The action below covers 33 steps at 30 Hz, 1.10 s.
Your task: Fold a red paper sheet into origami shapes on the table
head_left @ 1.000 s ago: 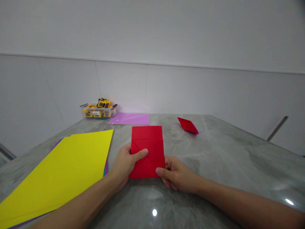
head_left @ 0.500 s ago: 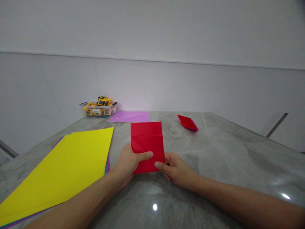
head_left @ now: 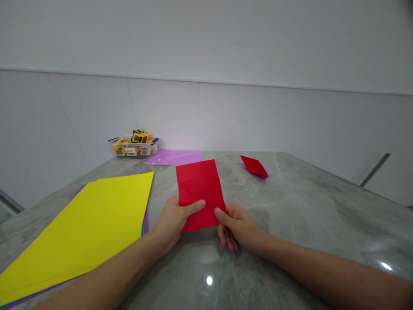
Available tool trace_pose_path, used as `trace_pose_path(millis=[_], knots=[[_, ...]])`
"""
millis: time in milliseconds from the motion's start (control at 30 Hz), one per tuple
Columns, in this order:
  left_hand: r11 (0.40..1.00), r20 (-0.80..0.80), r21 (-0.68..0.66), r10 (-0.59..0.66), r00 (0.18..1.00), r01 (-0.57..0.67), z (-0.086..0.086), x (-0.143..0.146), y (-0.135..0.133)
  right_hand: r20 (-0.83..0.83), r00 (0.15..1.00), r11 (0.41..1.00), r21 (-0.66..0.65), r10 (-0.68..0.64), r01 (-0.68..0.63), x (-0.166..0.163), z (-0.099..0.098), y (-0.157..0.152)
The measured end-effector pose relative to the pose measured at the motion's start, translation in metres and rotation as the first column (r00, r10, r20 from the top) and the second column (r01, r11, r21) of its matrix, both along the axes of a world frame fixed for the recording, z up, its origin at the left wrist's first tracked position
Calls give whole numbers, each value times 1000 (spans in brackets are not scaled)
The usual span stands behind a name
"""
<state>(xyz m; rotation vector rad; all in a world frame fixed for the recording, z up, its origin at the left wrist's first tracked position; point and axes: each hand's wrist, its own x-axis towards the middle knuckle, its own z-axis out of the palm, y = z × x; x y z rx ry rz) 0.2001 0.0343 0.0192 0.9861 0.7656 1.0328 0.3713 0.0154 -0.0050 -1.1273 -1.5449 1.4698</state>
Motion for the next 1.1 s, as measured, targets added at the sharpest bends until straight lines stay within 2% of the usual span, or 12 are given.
trace_pose_path(millis=[133,300,367,433,500,633,733,800,867,933,1033,1100], knots=[[998,-113,59,7,994,0,-5,0,4,-175,976,992,-4,-128,129,0,-1,5],[974,-208,210,132,969,-87,-8,-6,9,-318,927,977,18,-198,214,1,-1,7],[960,-225,258,170,960,-110,-7,-7,10,-368,905,970,26,-214,240,2,-1,8],[963,-187,246,161,969,-113,-6,-6,9,-414,883,968,14,-221,249,3,0,8],[976,-164,206,103,981,-68,-6,-3,5,-458,861,969,-5,-223,249,4,3,8],[955,-305,241,-93,948,172,-8,7,-5,-504,853,990,-37,-136,135,5,6,6],[924,-328,315,-108,938,217,-8,10,-10,-517,855,999,-23,-51,45,3,6,5],[910,-351,360,-73,933,207,-7,9,-12,-548,834,998,-43,-65,50,3,5,5],[881,-402,445,40,915,157,-4,5,-12,-593,796,991,-116,-122,66,6,5,6],[836,-395,547,215,893,40,0,-1,-9,-630,754,977,-203,-186,71,11,6,9],[786,-191,573,405,894,-234,7,-10,3,-648,700,947,-292,-300,135,20,7,15],[732,-39,559,493,869,-391,10,-16,14,-616,681,918,-266,-397,294,27,6,20]])
